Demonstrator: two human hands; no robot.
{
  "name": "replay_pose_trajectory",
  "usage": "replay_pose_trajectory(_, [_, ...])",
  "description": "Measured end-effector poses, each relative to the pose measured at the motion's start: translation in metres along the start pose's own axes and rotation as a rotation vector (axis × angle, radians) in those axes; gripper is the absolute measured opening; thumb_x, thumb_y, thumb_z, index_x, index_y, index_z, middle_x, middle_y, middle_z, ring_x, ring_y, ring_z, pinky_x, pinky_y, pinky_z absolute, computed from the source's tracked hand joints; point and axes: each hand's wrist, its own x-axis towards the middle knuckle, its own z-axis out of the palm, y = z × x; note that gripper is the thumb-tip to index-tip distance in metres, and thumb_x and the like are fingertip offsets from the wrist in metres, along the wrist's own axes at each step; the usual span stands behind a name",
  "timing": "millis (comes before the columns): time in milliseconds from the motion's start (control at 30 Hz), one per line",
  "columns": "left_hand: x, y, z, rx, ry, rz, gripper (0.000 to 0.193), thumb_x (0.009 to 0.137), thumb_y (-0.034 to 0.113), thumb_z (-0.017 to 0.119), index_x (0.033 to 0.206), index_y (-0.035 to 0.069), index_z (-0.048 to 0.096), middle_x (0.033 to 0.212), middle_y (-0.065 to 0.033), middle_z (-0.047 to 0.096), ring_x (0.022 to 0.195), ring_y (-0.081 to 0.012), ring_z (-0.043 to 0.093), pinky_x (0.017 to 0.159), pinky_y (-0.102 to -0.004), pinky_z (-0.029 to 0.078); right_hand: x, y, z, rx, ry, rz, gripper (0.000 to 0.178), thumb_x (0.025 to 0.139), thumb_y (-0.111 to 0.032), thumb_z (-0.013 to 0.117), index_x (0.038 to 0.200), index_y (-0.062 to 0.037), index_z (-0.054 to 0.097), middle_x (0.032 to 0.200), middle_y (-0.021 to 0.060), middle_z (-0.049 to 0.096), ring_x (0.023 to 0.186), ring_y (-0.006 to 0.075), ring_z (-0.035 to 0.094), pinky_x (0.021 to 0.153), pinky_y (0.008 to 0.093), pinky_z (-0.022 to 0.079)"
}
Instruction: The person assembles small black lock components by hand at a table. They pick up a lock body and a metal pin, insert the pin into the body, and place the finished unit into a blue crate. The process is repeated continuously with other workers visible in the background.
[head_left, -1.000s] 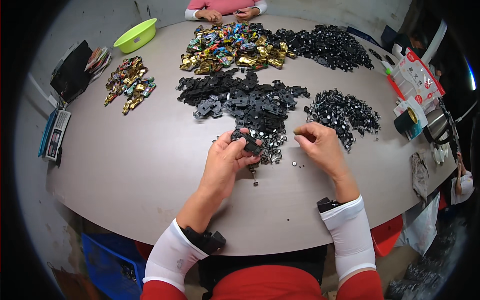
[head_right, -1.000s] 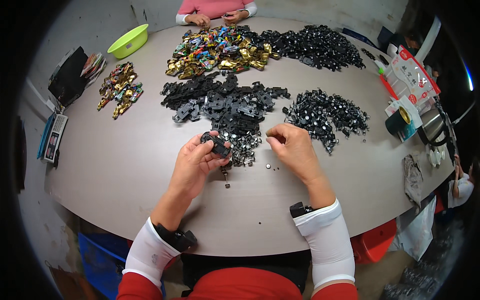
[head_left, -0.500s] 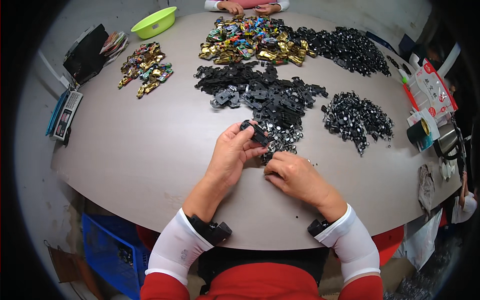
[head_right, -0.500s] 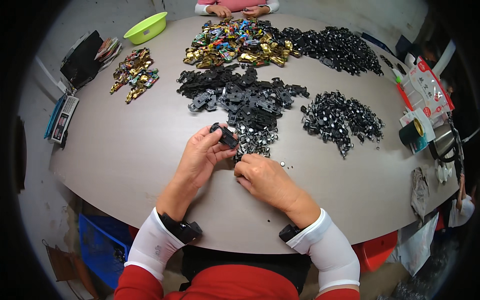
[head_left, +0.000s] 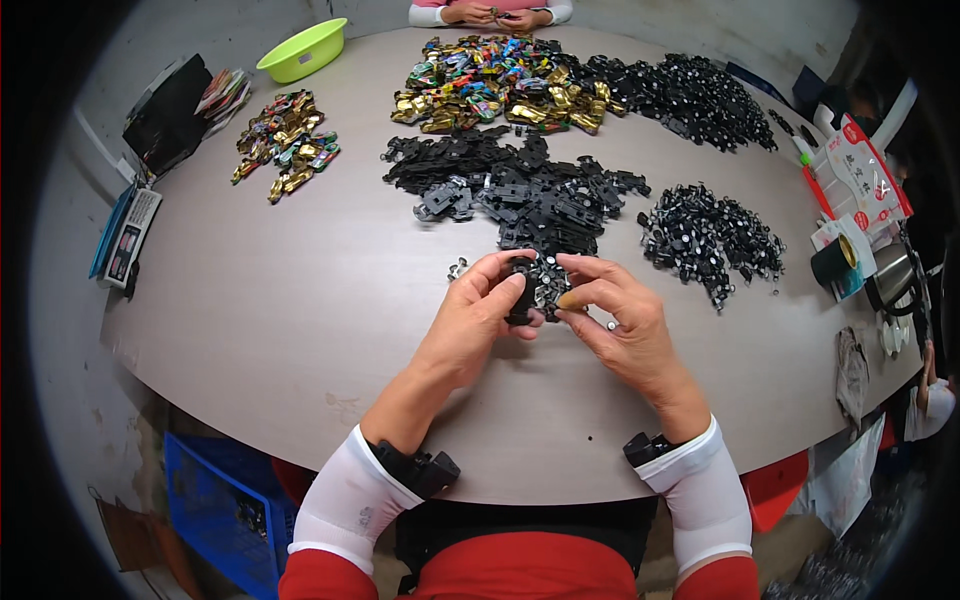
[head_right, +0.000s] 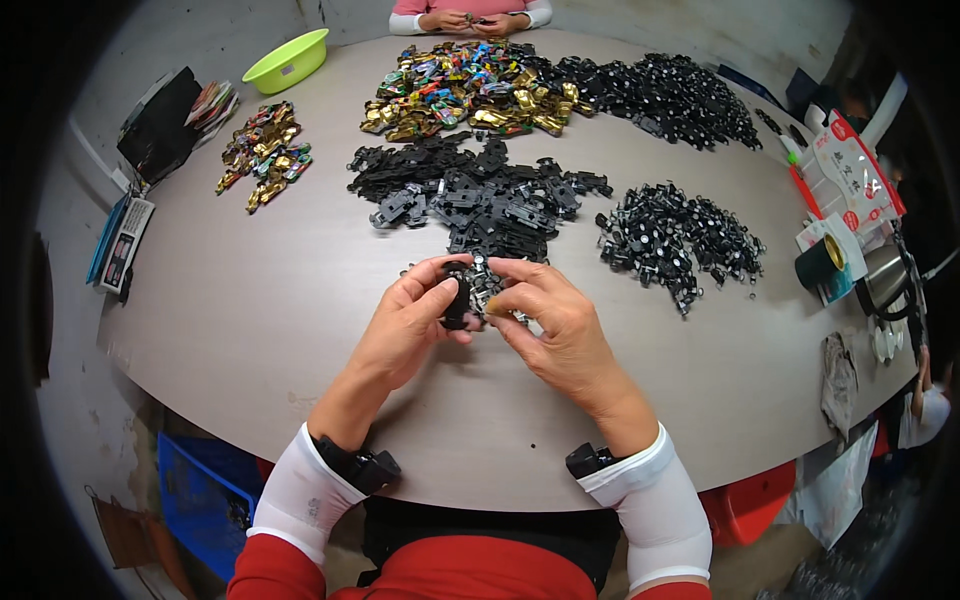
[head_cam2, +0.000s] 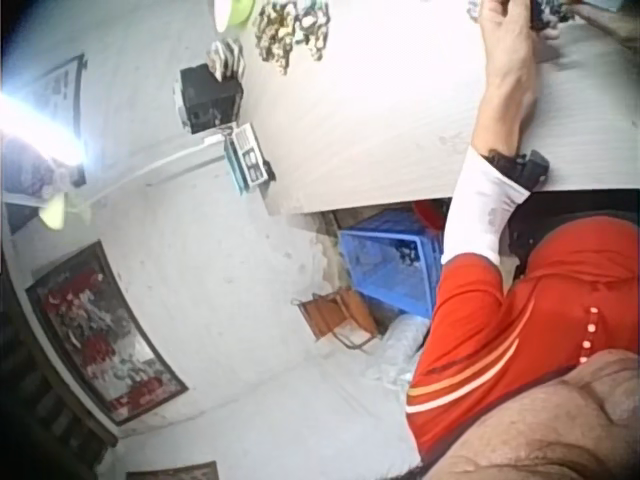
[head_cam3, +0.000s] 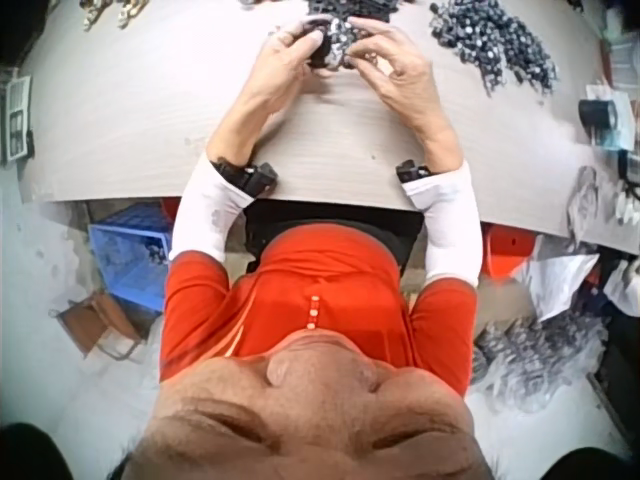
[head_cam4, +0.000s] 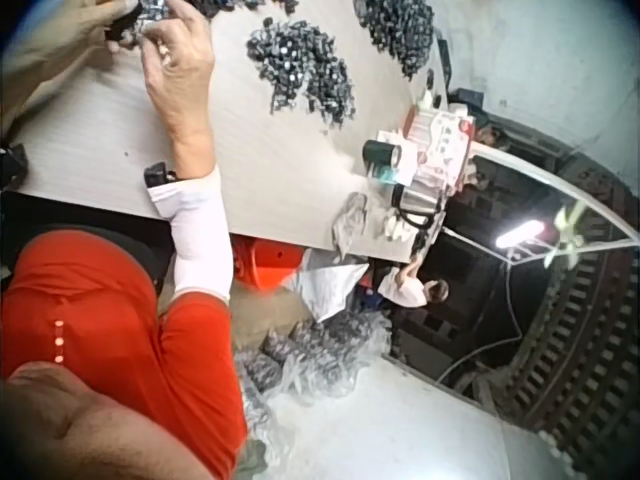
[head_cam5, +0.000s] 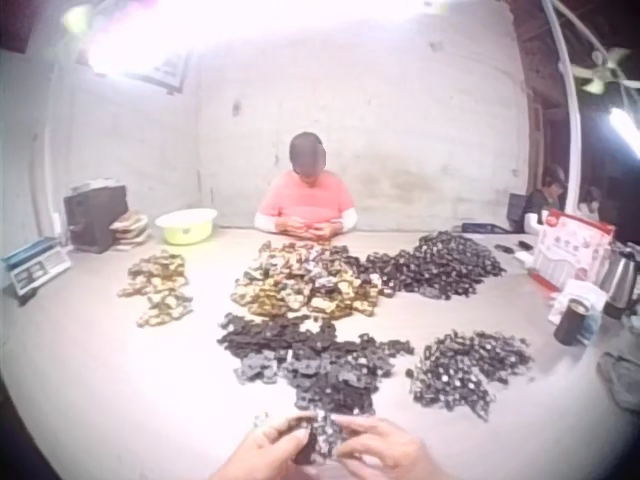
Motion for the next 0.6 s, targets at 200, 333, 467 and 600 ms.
replay_pose_trajectory(200, [0.001, -0.006, -0.009, 0.199, -0.093, 0.051, 0.034, 0.097, 0.017, 0.061, 0.127, 0.002, 0.056, 0.094, -0.0001, 0.063, 0.077, -0.0051, 0.059, 0.063, -0.0203, 0.050, 0.001, -0.003, -0.002, -0.125, -0.053, -0.124, 0.013, 0.077, 0.001, 0.071, 0.088, -0.0032, 0.065, 0.116, 0.0133, 0.067, 0.095, 0.0277, 0.066, 0.080, 0.0364, 0.055])
replay_pose_trajectory(333, [0.003, -0.007, -0.007, 0.184, -0.062, 0.049, 0.034, 0.096, 0.017, 0.064, 0.126, 0.001, 0.057, 0.096, -0.0011, 0.064, 0.083, -0.0068, 0.061, 0.069, -0.0217, 0.051, -0.003, 0.005, 0.002, -0.117, -0.078, -0.059, 0.013, 0.078, 0.001, 0.071, 0.090, -0.0029, 0.064, 0.111, 0.0137, 0.066, 0.089, 0.0288, 0.067, 0.075, 0.0359, 0.056])
replay_pose_trajectory(467, [0.000, -0.007, 0.000, 0.124, -0.060, 0.089, 0.034, 0.095, 0.017, 0.065, 0.124, 0.000, 0.057, 0.100, -0.0038, 0.066, 0.088, -0.0100, 0.063, 0.077, -0.0247, 0.053, -0.002, 0.007, 0.006, -0.115, -0.005, -0.047, 0.017, 0.078, 0.001, 0.071, 0.093, -0.0023, 0.063, 0.106, 0.0136, 0.066, 0.088, 0.0296, 0.067, 0.072, 0.0355, 0.056])
replay_pose_trajectory(600, [0.001, -0.012, -0.002, 0.060, -0.007, 0.045, 0.030, 0.095, 0.015, 0.065, 0.119, -0.001, 0.061, 0.101, -0.0058, 0.067, 0.088, -0.0122, 0.064, 0.081, -0.0275, 0.054, -0.001, 0.005, 0.007, -0.111, -0.016, -0.066, 0.023, 0.078, 0.001, 0.072, 0.098, -0.0023, 0.062, 0.102, 0.0130, 0.066, 0.090, 0.0297, 0.067, 0.074, 0.0360, 0.056])
